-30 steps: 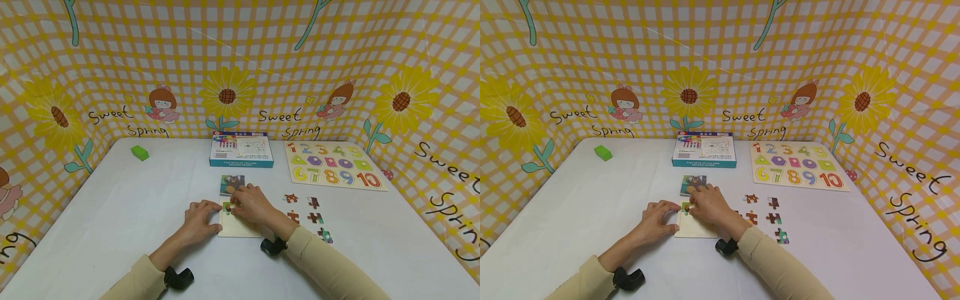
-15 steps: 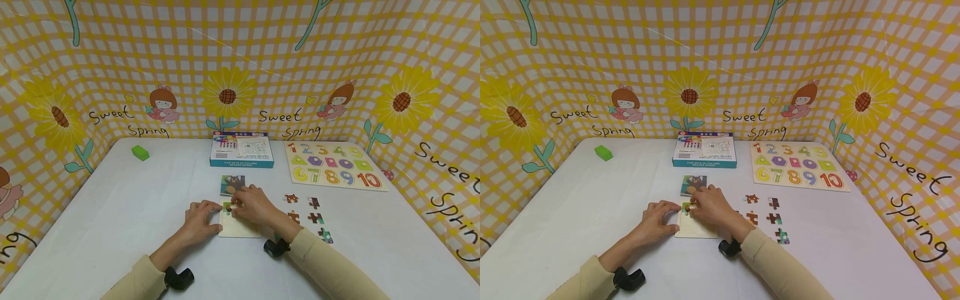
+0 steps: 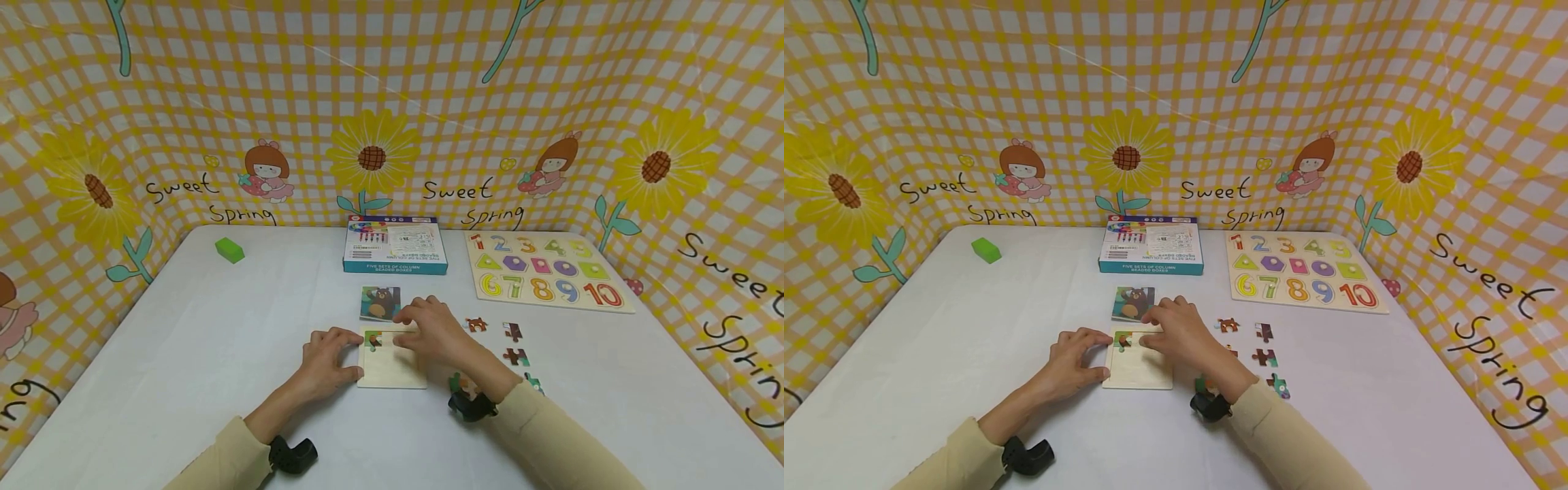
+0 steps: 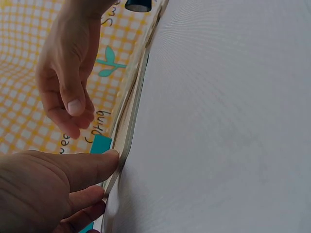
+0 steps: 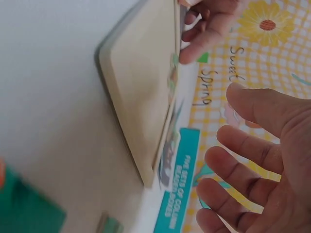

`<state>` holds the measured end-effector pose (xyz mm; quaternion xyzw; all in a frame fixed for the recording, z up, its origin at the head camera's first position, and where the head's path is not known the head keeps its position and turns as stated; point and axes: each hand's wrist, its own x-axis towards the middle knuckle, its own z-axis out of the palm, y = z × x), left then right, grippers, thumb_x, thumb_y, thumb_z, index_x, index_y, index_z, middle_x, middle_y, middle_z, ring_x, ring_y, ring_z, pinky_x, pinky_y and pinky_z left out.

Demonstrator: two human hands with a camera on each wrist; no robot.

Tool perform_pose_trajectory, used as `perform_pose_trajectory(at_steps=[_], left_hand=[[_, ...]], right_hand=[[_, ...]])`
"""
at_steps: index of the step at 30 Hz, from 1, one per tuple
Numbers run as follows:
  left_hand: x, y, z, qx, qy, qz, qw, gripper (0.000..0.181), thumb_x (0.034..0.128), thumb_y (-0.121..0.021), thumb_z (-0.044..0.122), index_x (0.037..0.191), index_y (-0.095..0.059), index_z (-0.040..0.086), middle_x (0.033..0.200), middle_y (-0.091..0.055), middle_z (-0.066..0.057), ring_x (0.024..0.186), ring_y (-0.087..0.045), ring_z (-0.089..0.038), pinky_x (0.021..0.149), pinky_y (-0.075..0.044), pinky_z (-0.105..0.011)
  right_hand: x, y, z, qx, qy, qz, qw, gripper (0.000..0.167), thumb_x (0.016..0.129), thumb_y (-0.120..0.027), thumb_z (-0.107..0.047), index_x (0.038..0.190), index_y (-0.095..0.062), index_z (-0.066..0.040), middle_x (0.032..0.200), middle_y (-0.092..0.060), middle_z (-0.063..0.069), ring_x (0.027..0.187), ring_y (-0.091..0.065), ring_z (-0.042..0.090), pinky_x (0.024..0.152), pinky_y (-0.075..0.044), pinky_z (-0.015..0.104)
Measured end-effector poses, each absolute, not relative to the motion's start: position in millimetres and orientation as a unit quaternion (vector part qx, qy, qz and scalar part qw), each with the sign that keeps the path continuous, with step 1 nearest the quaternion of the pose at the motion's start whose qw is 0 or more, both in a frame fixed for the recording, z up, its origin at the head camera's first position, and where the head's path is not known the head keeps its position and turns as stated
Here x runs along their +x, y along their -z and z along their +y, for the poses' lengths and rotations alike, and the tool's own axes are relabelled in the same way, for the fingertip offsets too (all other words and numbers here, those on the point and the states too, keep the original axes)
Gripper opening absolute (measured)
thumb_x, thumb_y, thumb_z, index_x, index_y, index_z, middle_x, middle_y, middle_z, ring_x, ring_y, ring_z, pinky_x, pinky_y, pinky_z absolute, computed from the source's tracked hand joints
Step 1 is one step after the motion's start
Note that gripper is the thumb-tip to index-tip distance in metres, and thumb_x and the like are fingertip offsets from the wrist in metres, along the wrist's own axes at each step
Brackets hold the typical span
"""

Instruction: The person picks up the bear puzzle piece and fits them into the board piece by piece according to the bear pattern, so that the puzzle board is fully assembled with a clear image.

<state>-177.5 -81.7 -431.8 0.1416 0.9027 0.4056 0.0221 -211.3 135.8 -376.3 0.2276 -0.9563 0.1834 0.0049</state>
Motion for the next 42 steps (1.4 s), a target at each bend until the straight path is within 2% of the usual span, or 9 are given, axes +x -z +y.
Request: perform_pose_trajectory(at_steps=[13,21,33,42], left_hand=[[-177.3,432.8,-81.2,0.141,-0.408,0.902,0.018,0.043,0.0734,-0.075,0.013,0.114,-0.063,0.010,0.123,-0.055,-0.008,0.113,-0.035,-0.032,0.094,-0.022,-0.053],[-177.1,433.7,-81.7,0.145,-0.402,0.904,0.014,0.042,0.0729,-0.075,0.012,0.114,-0.063,0.010,0.122,-0.055,-0.008,0.111,-0.035,-0.032,0.092,-0.022,-0.053],[-176.6,432.1,-80.4,0.139,-0.399,0.906,0.013,0.043,0.0728,-0.075,0.012,0.114,-0.064,0.010,0.123,-0.055,-0.009,0.112,-0.036,-0.031,0.091,-0.023,-0.052],[-176.3,431.6,-80.5,0.141,-0.401,0.905,0.015,0.043,0.0727,-0.075,0.012,0.114,-0.063,0.009,0.123,-0.055,-0.009,0.111,-0.036,-0.030,0.092,-0.022,-0.052]], right_hand=[[-210.0,367.2,179.3,0.187,-0.209,-0.960,0.015,0.035,0.081,-0.072,-0.030,0.109,-0.068,-0.011,0.104,-0.063,0.007,0.098,-0.046,0.023,0.082,-0.038,0.038],[-212.3,369.5,211.1,0.164,-0.217,-0.962,0.018,0.033,0.081,-0.072,-0.026,0.109,-0.068,-0.009,0.104,-0.063,0.010,0.097,-0.047,0.026,0.076,-0.039,0.033],[-219.6,377.7,252.1,0.136,-0.213,-0.967,0.018,0.034,0.083,-0.070,-0.028,0.111,-0.066,-0.008,0.106,-0.062,0.013,0.100,-0.048,0.029,0.080,-0.041,0.043],[-226.0,383.5,266.8,0.123,-0.215,-0.969,-0.007,0.036,0.084,-0.068,-0.029,0.114,-0.065,-0.009,0.111,-0.060,0.014,0.104,-0.047,0.029,0.082,-0.043,0.043]])
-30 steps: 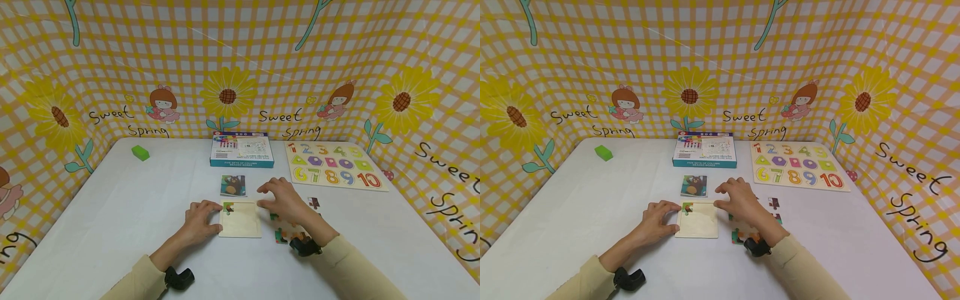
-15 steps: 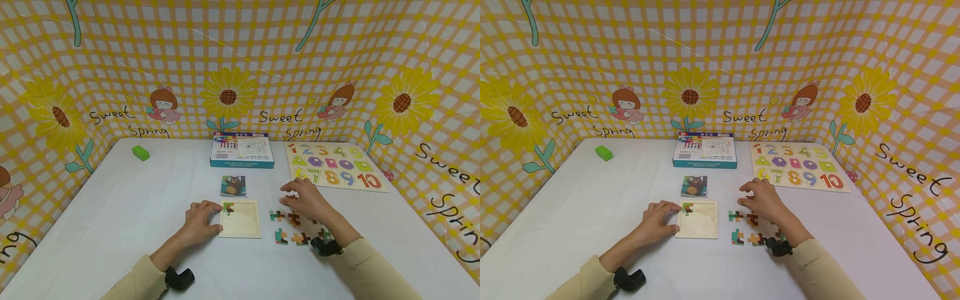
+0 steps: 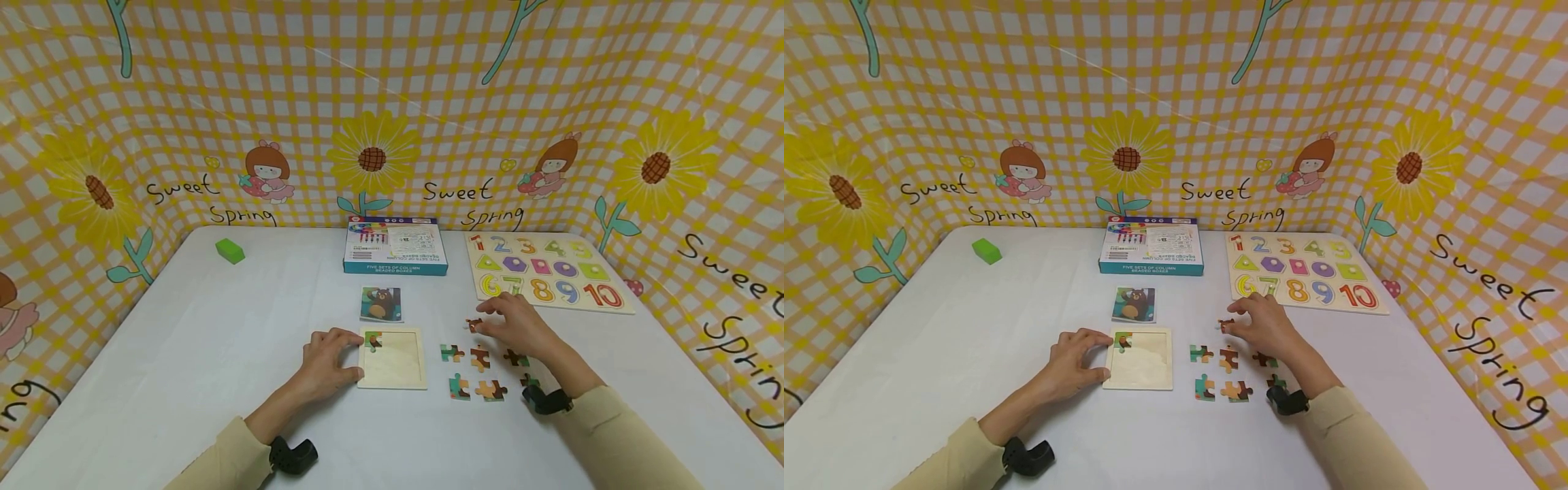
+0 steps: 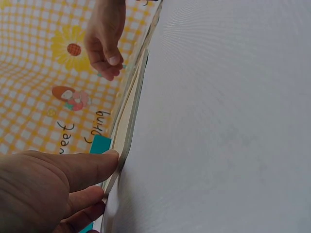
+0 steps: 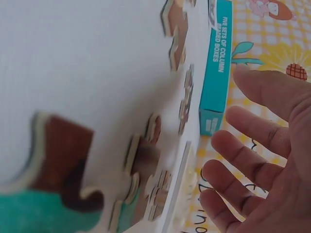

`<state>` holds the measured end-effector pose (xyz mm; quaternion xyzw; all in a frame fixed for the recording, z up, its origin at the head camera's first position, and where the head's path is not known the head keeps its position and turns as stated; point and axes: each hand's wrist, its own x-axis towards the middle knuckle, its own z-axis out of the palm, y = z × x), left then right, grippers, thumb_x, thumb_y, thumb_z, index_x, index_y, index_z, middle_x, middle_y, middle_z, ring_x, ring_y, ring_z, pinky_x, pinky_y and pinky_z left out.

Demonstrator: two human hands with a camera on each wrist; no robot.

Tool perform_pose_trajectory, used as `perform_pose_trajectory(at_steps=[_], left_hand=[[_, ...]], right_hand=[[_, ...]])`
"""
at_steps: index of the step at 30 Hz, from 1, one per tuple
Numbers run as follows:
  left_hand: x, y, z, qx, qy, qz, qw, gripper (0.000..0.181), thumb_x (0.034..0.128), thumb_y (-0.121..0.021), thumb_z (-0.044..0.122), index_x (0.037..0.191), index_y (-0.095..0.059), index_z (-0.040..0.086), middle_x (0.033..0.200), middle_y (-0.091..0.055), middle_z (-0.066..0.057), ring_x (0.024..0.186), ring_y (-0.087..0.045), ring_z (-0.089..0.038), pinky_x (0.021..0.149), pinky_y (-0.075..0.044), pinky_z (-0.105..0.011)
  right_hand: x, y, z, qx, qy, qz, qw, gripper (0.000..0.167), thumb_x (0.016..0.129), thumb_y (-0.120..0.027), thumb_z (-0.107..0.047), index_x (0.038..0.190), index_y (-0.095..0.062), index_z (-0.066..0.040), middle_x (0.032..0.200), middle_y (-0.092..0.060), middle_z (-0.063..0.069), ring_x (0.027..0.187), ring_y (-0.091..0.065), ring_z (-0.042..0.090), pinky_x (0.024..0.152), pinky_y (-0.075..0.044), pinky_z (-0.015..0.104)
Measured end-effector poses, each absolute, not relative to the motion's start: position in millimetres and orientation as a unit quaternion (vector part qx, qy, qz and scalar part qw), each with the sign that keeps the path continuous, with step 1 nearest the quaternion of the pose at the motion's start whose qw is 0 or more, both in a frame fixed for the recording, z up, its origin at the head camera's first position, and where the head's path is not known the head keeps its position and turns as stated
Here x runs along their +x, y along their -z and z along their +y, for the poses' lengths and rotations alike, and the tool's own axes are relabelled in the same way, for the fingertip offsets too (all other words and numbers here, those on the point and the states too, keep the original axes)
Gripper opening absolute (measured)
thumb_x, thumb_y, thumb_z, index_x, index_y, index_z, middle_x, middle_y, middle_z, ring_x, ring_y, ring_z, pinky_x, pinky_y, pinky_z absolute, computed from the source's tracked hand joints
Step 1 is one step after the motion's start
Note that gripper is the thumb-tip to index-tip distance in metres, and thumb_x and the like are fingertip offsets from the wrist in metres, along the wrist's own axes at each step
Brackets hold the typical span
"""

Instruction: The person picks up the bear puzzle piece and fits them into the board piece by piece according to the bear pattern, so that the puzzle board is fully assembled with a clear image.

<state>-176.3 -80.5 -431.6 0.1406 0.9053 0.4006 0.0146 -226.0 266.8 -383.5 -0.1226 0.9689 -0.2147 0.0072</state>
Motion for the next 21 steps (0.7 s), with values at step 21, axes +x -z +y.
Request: perform_pose_trajectory(at_steps=[21], left_hand=[[-176.8,433.0,-80.5,0.140,-0.401,0.905,0.012,0.043,0.0732,-0.076,0.013,0.115,-0.063,0.010,0.123,-0.055,-0.009,0.110,-0.036,-0.030,0.090,-0.023,-0.051]], right_hand=[[-240.7,391.9,276.2,-0.120,0.204,0.970,0.063,0.035,0.084,-0.069,-0.022,0.116,-0.064,-0.008,0.111,-0.059,0.013,0.101,-0.046,0.028,0.084,-0.043,0.043]])
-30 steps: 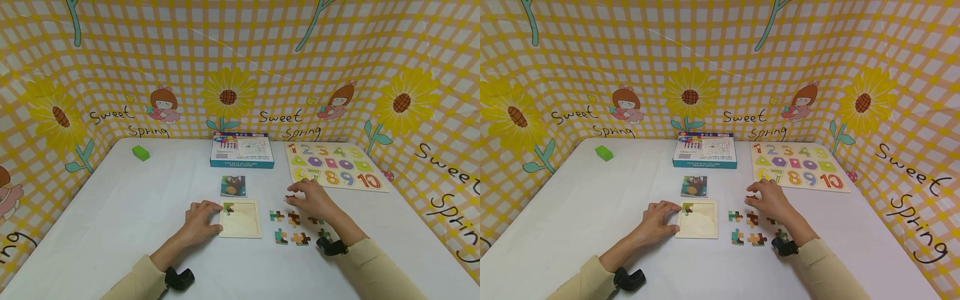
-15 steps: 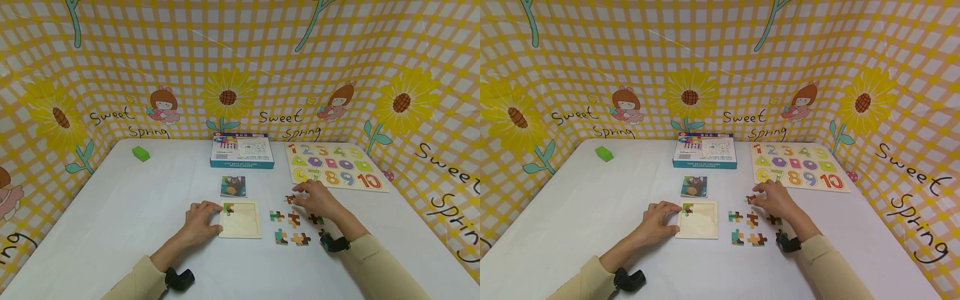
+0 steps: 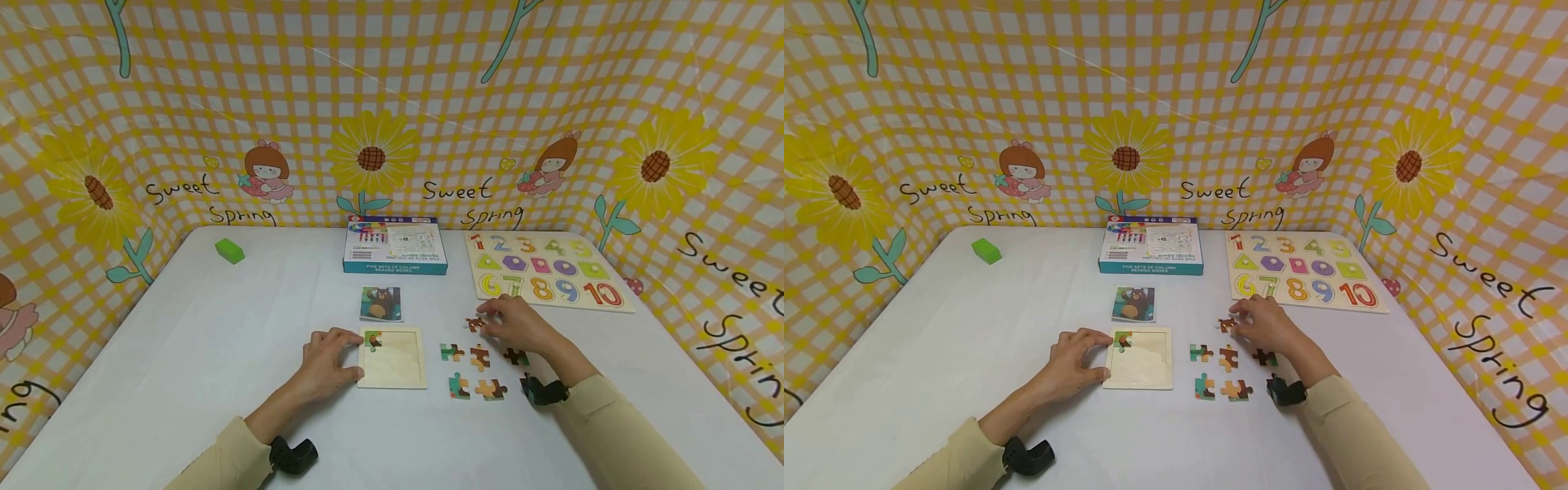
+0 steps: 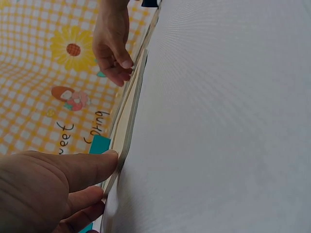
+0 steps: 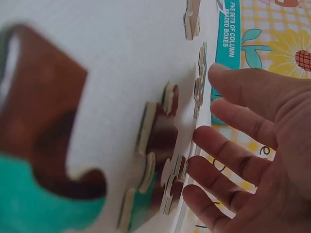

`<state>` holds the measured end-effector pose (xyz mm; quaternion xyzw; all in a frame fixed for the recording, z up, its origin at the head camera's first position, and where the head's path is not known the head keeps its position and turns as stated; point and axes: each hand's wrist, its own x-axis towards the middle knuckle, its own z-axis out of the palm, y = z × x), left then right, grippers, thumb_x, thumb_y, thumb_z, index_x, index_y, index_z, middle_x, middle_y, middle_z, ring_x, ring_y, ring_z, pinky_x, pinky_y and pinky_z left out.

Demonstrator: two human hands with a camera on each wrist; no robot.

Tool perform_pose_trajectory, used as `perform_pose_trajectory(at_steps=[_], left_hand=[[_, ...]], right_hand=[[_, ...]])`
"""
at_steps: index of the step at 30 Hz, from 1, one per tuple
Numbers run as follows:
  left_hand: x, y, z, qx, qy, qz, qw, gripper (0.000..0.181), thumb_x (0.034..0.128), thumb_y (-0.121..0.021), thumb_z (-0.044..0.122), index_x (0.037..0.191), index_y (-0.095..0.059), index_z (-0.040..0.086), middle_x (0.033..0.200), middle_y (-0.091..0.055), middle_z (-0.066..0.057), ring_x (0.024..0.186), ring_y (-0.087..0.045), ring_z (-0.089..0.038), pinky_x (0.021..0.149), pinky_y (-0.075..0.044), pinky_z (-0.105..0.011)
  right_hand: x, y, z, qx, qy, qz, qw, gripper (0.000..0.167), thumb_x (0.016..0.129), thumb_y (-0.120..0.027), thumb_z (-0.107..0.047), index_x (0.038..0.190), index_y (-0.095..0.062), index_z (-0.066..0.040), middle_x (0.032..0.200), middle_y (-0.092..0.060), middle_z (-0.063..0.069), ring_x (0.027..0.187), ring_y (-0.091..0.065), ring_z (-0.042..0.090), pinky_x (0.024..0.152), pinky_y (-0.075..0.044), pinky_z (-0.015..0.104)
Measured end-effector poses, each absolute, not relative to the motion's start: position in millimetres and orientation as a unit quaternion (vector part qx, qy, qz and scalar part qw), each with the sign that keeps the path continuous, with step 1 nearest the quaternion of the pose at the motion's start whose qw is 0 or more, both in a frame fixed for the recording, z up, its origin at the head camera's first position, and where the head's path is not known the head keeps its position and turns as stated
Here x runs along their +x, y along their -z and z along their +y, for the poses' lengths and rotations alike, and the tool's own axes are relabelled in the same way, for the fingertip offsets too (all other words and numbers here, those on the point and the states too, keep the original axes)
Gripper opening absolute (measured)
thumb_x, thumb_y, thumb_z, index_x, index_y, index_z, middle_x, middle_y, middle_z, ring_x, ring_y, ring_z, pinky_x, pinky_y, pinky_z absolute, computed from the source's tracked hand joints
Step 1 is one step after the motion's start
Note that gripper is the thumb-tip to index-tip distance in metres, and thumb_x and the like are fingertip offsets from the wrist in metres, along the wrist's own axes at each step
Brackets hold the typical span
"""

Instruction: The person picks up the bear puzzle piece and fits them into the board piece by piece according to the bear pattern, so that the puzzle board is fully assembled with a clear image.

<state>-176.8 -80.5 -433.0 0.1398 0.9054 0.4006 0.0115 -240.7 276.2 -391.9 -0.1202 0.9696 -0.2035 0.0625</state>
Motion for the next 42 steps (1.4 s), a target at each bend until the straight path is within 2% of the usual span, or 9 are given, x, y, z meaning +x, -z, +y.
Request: perform_pose_trajectory(at_steps=[23,42], left_hand=[[-176.9,432.1,-81.0,0.143,-0.406,0.902,0.012,0.043,0.0740,-0.075,0.012,0.115,-0.063,0.009,0.124,-0.055,-0.010,0.113,-0.035,-0.032,0.092,-0.022,-0.054],[-176.1,431.6,-80.7,0.140,-0.406,0.903,0.011,0.043,0.0733,-0.075,0.012,0.114,-0.063,0.009,0.122,-0.055,-0.009,0.111,-0.036,-0.031,0.090,-0.023,-0.052]], right_hand=[[-244.2,399.1,277.4,-0.134,0.182,0.973,0.037,0.030,0.082,-0.069,-0.017,0.111,-0.068,-0.010,0.100,-0.057,0.010,0.094,-0.043,0.026,0.075,-0.036,0.033],[-243.2,401.0,278.7,-0.138,0.185,0.973,0.021,0.026,0.082,-0.069,-0.017,0.107,-0.070,-0.011,0.100,-0.058,0.010,0.092,-0.044,0.025,0.072,-0.034,0.031]])
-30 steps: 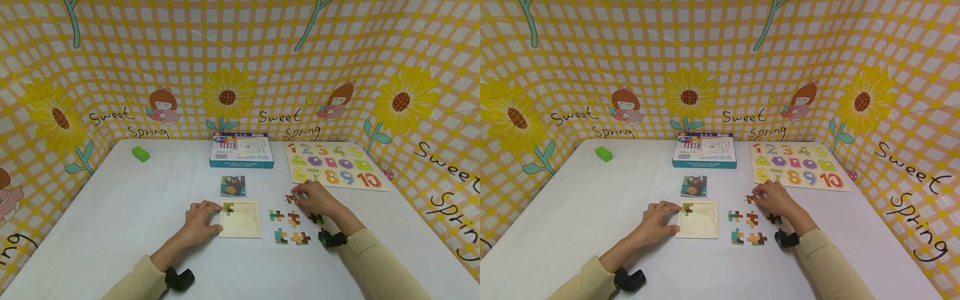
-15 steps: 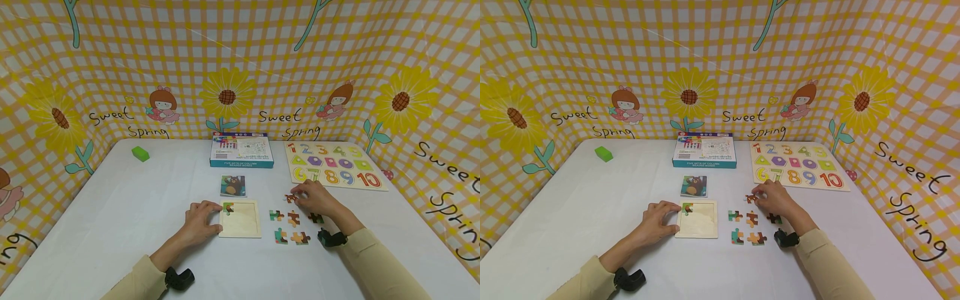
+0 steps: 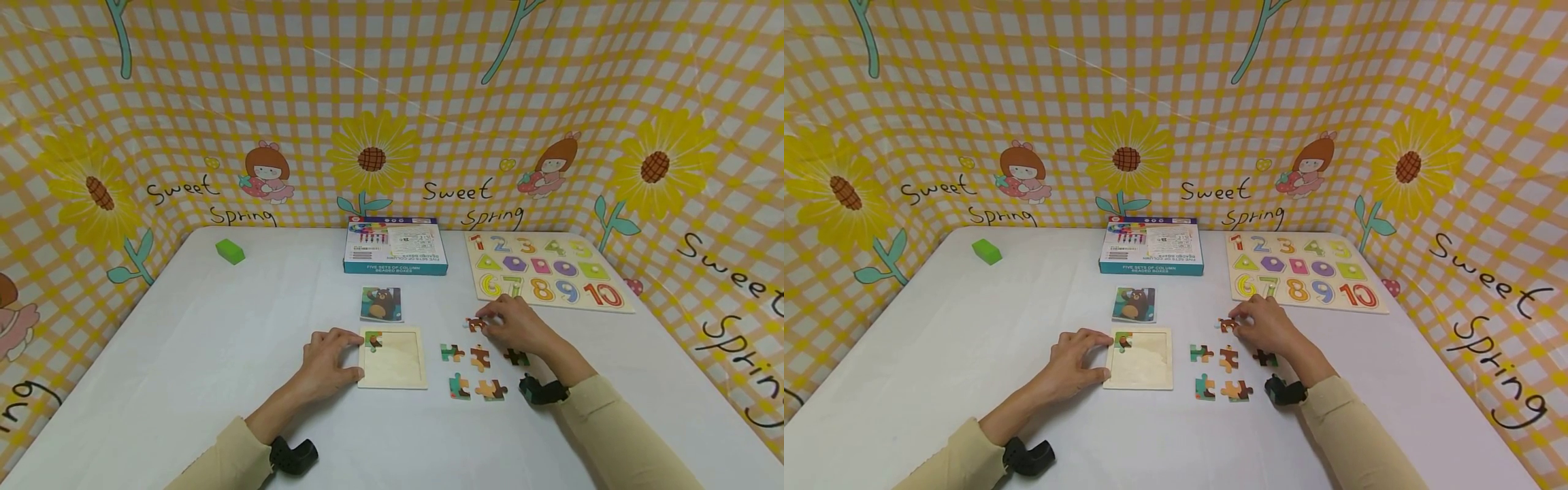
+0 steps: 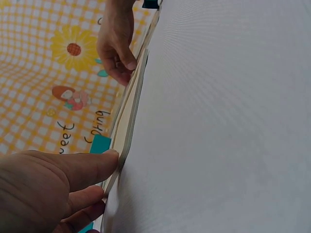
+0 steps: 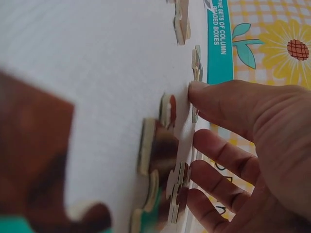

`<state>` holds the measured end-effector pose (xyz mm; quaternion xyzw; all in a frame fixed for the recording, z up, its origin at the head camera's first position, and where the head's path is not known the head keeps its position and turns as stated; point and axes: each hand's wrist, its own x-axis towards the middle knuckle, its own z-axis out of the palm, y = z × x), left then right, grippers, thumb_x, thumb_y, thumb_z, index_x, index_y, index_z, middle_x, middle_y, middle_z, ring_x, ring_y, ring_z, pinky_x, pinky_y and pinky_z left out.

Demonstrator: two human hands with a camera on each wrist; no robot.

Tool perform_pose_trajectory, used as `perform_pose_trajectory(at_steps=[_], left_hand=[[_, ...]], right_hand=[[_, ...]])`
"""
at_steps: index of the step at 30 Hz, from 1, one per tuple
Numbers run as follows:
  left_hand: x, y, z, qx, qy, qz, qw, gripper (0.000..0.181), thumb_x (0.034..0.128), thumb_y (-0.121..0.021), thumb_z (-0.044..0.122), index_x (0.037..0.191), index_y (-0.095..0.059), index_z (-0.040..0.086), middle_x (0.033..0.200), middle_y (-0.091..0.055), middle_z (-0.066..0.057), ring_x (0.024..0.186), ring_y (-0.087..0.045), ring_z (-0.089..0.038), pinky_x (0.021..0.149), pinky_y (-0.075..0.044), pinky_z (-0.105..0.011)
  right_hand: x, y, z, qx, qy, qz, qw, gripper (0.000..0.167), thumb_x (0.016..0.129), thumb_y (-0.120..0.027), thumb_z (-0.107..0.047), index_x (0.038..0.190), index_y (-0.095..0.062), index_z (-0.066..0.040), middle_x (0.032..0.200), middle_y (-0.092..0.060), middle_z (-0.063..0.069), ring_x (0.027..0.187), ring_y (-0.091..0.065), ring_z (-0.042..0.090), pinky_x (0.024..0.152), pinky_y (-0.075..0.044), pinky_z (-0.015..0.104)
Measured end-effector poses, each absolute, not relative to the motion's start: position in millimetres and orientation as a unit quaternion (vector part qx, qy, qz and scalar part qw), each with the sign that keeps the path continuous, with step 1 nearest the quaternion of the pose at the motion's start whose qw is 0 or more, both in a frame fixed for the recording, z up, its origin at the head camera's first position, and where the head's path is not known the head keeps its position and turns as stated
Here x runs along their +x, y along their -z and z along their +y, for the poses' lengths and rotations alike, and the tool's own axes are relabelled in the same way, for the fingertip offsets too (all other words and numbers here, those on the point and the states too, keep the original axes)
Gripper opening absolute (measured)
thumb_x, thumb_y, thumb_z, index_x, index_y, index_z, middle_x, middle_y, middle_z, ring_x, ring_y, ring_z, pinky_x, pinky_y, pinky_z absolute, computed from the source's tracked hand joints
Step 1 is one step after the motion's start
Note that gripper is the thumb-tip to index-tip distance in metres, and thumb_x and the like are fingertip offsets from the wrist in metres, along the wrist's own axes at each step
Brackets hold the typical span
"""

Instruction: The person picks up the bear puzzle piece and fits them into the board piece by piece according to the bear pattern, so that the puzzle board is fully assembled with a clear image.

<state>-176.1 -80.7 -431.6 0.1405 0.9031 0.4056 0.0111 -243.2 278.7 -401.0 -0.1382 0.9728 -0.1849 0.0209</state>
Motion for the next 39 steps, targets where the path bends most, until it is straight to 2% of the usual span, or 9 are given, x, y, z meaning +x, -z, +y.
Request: perform_pose_trajectory(at_steps=[30,39], left_hand=[[-176.6,431.9,-80.4,0.140,-0.406,0.903,0.012,0.043,0.0735,-0.075,0.012,0.115,-0.063,0.009,0.122,-0.055,-0.009,0.111,-0.036,-0.031,0.092,-0.022,-0.052],[-176.0,431.4,-80.6,0.144,-0.411,0.900,0.012,0.042,0.0741,-0.075,0.013,0.115,-0.063,0.009,0.123,-0.055,-0.009,0.112,-0.035,-0.031,0.093,-0.021,-0.053]], right_hand=[[-242.4,400.3,280.1,-0.146,0.181,0.972,0.014,0.027,0.082,-0.070,-0.020,0.107,-0.070,-0.011,0.098,-0.060,0.007,0.090,-0.045,0.022,0.070,-0.036,0.030],[-236.7,391.9,275.5,-0.159,0.192,0.968,0.007,0.029,0.085,-0.068,-0.022,0.112,-0.068,-0.011,0.108,-0.062,0.009,0.097,-0.048,0.025,0.078,-0.042,0.037]])
